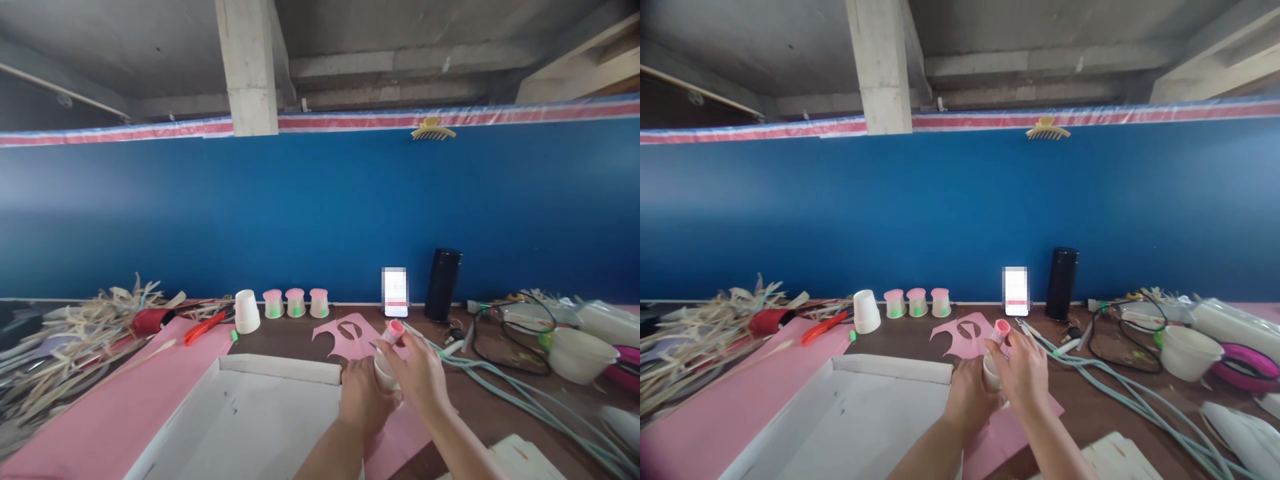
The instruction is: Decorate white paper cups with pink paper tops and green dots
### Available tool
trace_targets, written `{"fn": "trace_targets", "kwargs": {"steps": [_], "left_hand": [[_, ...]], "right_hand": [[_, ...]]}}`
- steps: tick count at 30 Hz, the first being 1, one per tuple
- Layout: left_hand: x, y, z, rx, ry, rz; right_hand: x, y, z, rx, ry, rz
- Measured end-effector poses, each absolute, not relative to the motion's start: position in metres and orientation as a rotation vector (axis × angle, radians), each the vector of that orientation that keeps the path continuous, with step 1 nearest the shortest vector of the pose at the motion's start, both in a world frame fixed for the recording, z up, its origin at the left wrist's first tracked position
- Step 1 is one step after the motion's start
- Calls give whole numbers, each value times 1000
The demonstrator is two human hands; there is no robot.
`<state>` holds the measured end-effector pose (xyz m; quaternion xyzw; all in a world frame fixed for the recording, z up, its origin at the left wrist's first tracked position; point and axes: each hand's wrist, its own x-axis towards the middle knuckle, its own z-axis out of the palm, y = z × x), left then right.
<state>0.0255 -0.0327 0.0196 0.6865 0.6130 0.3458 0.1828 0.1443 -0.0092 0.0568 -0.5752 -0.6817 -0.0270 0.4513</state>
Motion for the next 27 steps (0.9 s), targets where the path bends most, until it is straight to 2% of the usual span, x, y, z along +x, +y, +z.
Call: {"fn": "trace_targets", "kwargs": {"steps": [14,27], "left_hand": [[23,-34,20,1971,1705,941],[23,-32,15,2005,1684,990]], "right_hand": [[142,-15,60,-1392,-1802,135],[142,-31,72,-1373,-1886,120]]}}
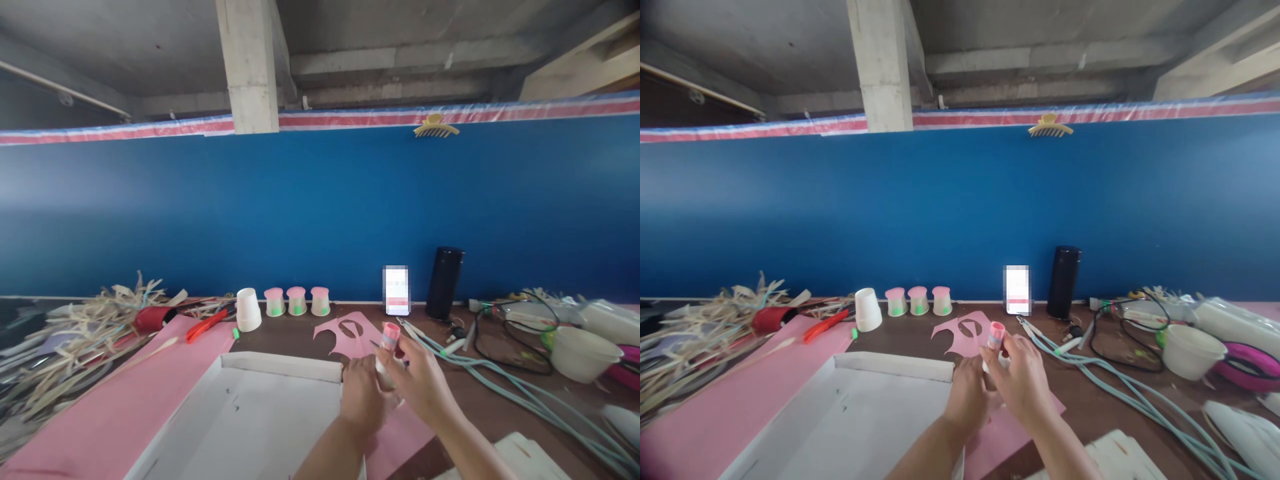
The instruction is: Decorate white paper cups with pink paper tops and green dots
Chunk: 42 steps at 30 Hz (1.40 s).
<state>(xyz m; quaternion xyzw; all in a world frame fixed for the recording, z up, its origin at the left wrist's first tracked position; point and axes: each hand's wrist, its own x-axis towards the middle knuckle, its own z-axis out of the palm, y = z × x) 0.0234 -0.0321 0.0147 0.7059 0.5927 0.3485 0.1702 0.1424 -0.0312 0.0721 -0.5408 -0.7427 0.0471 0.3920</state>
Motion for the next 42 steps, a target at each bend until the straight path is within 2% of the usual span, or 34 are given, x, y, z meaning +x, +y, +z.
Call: {"fn": "trace_targets", "kwargs": {"steps": [34,42], "left_hand": [[22,-34,21,1952,1658,984],[23,-31,15,1949,1661,1019]], "right_hand": [[154,-33,73,-1340,-1820,371],[160,-32,75,-1353,-1923,223]]}}
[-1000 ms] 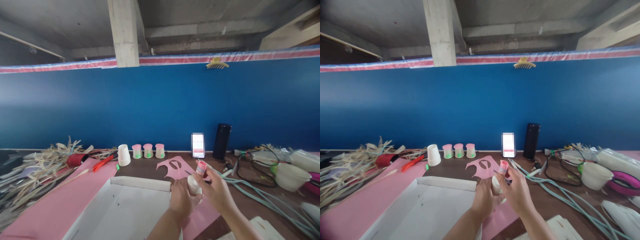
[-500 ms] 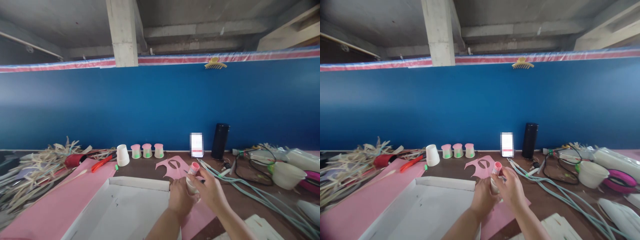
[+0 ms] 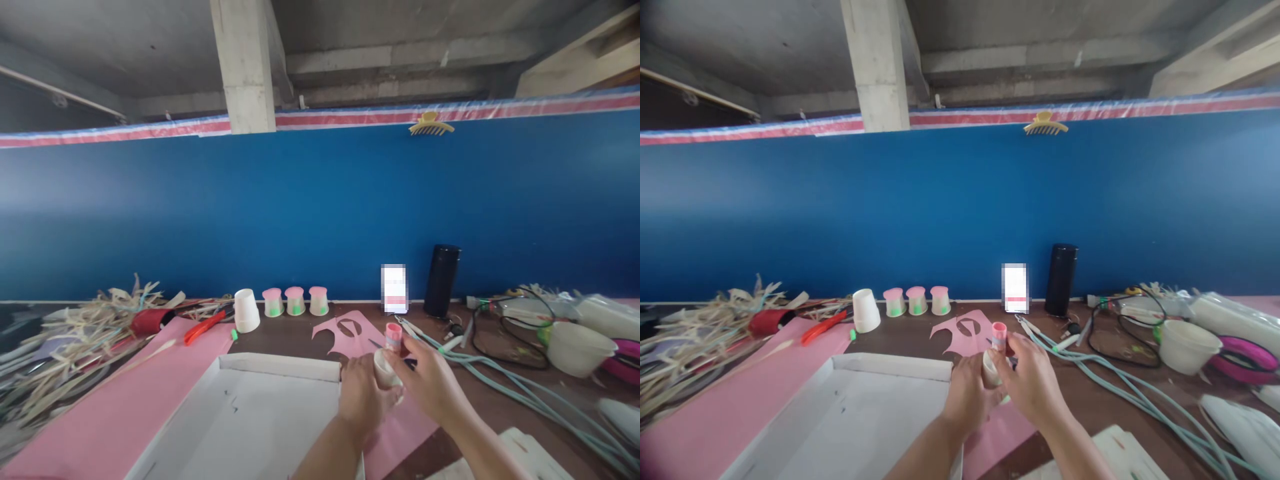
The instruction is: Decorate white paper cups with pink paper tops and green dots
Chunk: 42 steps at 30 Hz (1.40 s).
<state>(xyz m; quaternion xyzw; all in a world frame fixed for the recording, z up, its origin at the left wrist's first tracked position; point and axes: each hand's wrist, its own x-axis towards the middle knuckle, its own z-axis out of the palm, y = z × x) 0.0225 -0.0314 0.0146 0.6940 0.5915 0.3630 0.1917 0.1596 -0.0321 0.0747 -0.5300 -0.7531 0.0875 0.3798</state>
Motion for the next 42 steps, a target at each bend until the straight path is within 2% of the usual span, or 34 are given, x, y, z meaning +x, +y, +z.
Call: {"fn": "trace_targets", "kwargs": {"steps": [8,19,32,42], "left_hand": [[23,-30,13,1965,1672,1010],[22,-37,26,1867,1669,952],[21,-37,25,1877,1666,953],[22,-36,25,1877,1670,979]], "right_hand": [[165,-22,63,-1340,-1853,19],[163,-18,62,-1366,-1762,260],[170,-27,77,-1510,-1831,254],[168,-34,80,-1511,-1861,417]]}}
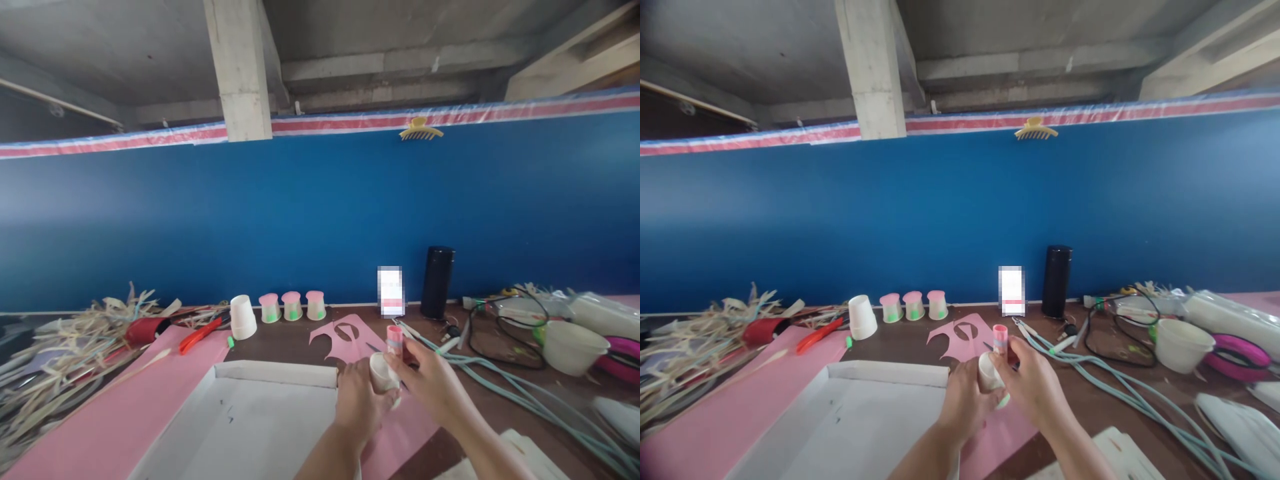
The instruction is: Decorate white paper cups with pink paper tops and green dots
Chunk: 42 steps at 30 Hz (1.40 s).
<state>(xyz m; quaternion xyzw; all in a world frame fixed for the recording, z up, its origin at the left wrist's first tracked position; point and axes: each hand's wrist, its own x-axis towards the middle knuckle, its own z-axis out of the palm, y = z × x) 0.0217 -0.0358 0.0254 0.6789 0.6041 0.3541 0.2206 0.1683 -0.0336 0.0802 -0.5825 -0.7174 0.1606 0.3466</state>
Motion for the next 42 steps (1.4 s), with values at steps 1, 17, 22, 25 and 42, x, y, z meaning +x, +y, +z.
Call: {"fn": "trace_targets", "kwargs": {"steps": [1,17,22,25,42], "left_hand": [[22,-36,26,1877,1674,973],[20,-35,25,1956,1706,881],[21,-35,22,1971,1693,931],[22,-35,24,1943,1698,932],[23,-35,22,1917,1700,975]], "right_hand": [[168,-34,80,-1500,-1857,420],[150,-38,77,-1371,-1772,497],[145,-37,75,-1386,-1737,443],[143,-35,74,-1396,-1721,427],[157,-31,77,-1352,-1659,301]]}}
